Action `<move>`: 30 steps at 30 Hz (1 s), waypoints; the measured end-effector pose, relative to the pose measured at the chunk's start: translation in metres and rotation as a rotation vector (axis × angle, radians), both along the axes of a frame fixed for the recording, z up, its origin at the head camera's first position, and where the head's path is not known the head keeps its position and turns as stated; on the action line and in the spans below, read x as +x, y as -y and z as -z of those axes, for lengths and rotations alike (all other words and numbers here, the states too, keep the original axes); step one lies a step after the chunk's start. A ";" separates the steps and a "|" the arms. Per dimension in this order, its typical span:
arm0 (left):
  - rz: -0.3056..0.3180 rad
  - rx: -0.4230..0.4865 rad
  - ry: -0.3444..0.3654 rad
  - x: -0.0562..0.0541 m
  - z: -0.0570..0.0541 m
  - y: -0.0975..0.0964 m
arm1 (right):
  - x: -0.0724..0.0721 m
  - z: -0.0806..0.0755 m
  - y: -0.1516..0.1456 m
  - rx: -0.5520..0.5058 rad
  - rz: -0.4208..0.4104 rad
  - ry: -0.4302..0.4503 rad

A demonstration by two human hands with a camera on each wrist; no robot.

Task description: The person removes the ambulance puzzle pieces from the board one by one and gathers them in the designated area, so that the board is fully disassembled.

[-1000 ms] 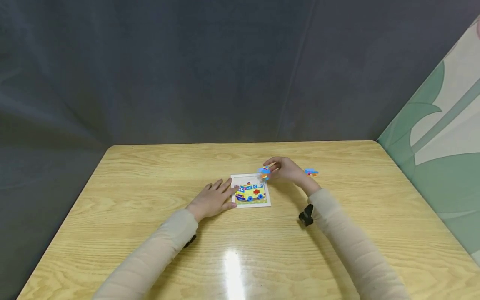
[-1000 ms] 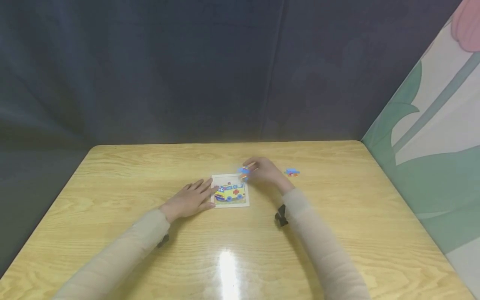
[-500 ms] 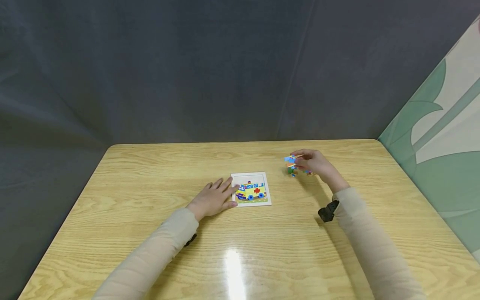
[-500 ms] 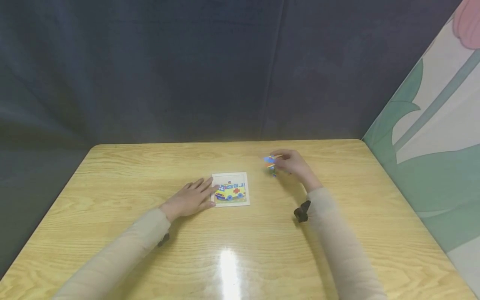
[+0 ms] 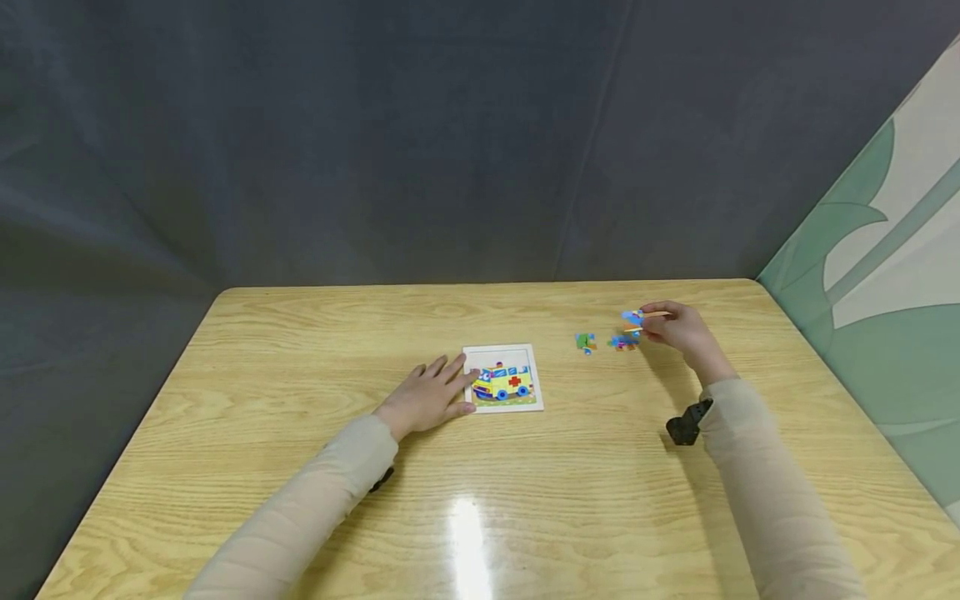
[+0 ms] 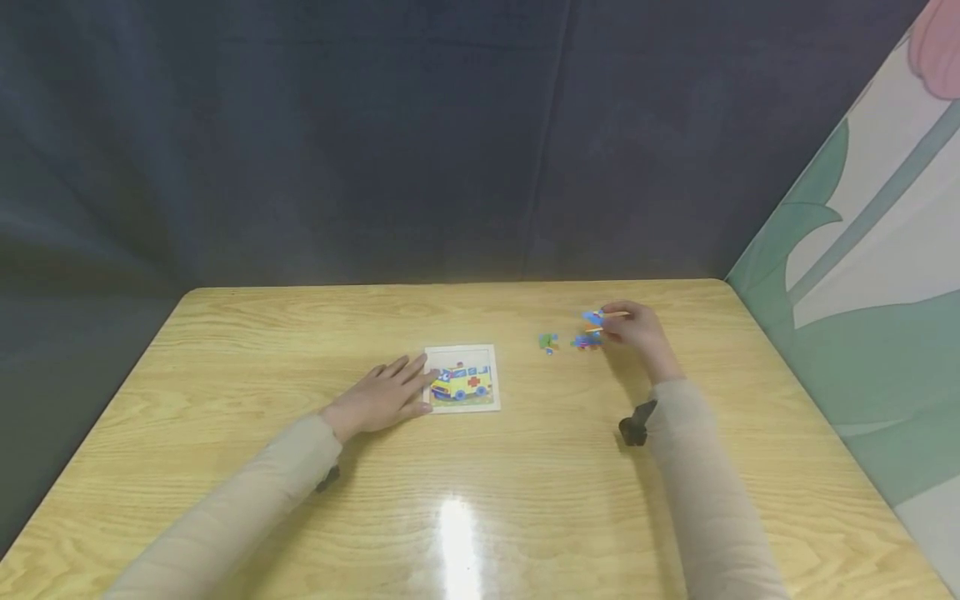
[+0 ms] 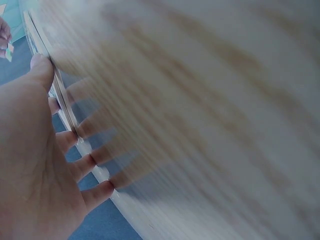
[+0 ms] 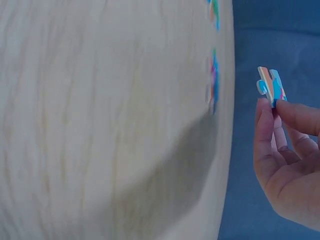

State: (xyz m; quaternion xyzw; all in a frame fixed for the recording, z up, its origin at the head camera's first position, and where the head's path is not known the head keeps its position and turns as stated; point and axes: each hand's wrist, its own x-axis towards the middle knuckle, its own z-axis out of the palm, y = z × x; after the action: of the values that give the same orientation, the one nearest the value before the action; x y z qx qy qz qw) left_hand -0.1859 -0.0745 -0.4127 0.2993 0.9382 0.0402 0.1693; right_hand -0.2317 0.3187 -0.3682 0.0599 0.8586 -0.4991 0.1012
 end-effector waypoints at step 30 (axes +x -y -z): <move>-0.008 0.008 0.006 0.000 0.000 0.001 | 0.008 0.020 -0.041 -0.002 0.025 0.092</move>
State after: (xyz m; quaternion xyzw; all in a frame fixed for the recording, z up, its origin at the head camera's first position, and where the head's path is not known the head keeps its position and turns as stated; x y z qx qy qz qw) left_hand -0.1855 -0.0751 -0.4129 0.2961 0.9387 0.0457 0.1706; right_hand -0.2237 0.3599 -0.3878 0.0936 0.8518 -0.4977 0.1345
